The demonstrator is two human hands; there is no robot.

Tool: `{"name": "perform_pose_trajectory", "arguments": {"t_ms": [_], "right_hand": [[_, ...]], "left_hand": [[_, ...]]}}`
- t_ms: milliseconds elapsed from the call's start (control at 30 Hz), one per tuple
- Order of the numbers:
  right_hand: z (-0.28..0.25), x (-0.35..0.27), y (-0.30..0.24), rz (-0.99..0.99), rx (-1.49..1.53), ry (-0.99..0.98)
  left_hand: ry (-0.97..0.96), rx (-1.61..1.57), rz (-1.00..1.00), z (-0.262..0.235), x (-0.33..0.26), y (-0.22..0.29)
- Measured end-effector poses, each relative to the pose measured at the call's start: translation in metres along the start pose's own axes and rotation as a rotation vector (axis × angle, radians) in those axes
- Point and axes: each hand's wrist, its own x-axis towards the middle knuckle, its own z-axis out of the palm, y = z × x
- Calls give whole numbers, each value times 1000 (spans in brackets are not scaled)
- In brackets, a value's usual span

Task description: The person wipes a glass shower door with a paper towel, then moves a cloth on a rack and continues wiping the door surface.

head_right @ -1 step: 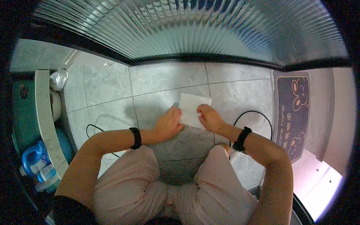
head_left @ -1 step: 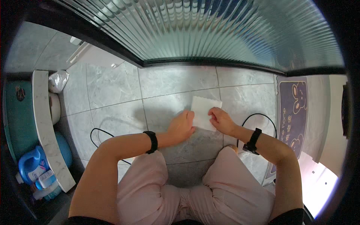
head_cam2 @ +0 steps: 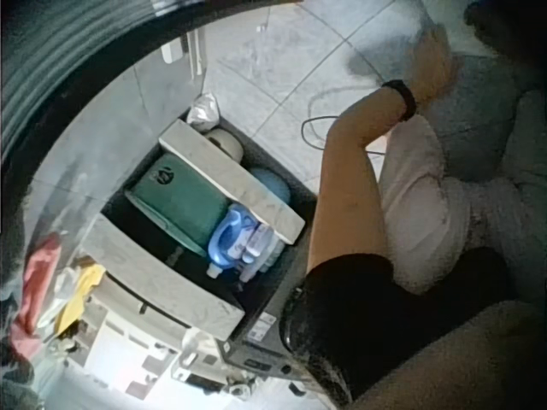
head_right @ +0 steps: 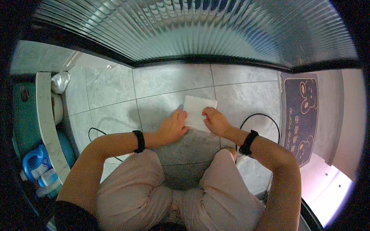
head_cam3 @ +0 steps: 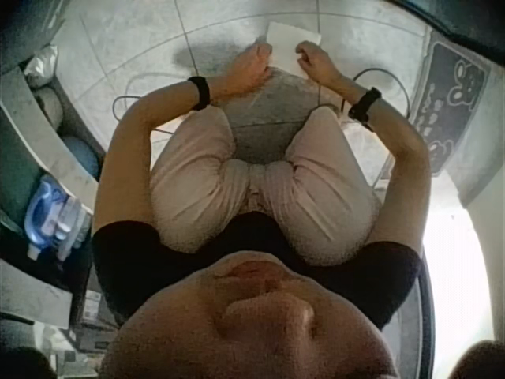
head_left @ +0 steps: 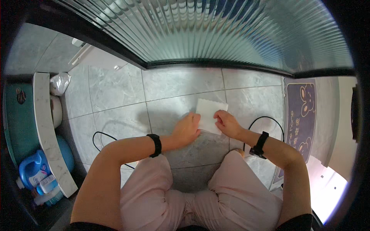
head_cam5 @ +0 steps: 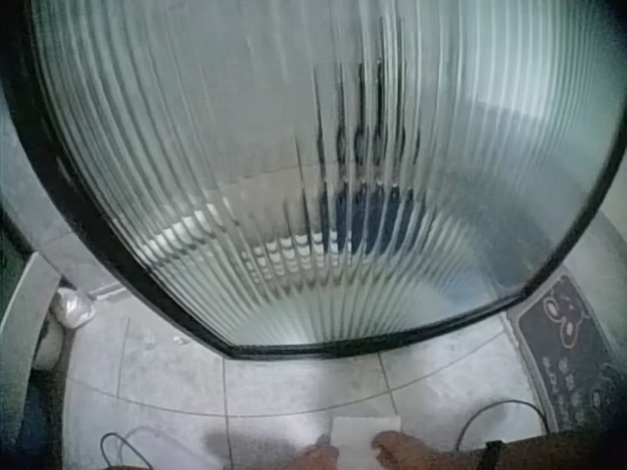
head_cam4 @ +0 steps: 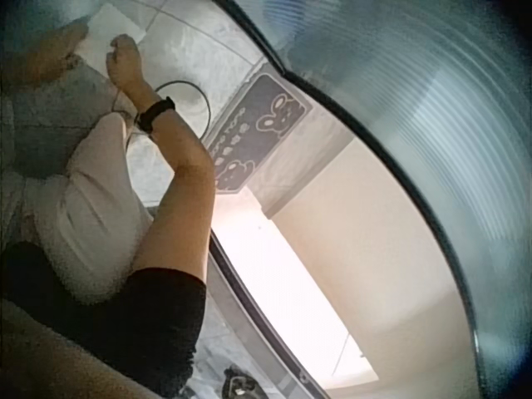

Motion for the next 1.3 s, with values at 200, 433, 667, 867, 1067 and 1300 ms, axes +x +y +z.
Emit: {"name": "perform_pose_trajectory", "arguments": {"t_ms": [200, 433, 667, 867, 1067, 1300], "right_hand": [[4, -1, 4, 3, -5, 12], [4, -1, 2, 34, 16, 22], [2, -9, -12, -133, -343, 71], [13, -19, -11, -315, -644, -98], [5, -20, -12, -294, -764, -370], [10, -22, -17, -352, -774, -230]], "left_hand": [[23, 233, 292, -4, 15, -11], [-74, 303, 290, -9, 11, -11], [-45, 141, 249, -4, 3, -21], [-188, -8, 201, -15, 4, -16], [-252, -52, 101, -16, 3, -12], [122, -239, 51, -9, 1, -12]]}}
